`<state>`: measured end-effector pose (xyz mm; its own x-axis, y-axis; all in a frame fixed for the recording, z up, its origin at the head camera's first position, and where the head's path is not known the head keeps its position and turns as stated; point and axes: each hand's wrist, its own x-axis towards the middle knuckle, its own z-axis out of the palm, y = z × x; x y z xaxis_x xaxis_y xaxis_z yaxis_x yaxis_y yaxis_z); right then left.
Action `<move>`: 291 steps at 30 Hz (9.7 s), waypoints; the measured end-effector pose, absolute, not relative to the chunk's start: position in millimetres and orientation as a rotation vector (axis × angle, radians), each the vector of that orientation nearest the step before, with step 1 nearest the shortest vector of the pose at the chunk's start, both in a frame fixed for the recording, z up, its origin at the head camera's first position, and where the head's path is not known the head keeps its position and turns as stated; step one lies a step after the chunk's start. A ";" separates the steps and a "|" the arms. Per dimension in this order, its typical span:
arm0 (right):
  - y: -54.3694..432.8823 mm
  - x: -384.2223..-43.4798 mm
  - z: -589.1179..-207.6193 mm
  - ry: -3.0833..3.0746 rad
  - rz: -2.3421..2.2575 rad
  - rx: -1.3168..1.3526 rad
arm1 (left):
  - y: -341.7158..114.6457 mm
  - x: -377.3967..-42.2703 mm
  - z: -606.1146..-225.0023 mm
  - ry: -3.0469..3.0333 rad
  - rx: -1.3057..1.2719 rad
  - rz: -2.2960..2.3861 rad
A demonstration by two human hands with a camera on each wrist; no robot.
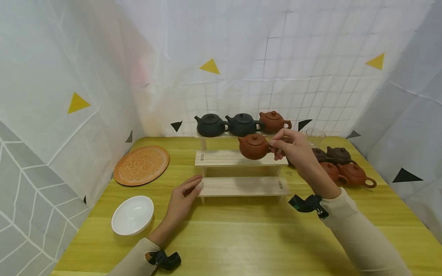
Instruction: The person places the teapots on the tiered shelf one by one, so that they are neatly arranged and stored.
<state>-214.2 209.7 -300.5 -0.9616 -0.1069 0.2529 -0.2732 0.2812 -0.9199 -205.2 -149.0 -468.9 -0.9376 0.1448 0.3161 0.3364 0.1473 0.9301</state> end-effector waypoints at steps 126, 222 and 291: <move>101.6 -259.8 -351.7 -2.385 1.967 0.481 | -150.4 -206.9 -469.3 -2.274 -0.496 -1.888; 383.9 -188.9 -393.3 -2.405 1.504 -0.195 | -148.9 -207.2 -469.2 -2.273 -0.507 -1.860; 419.7 -178.7 -439.2 -2.570 1.631 -0.354 | -149.8 -203.8 -465.2 -2.291 -0.480 -1.893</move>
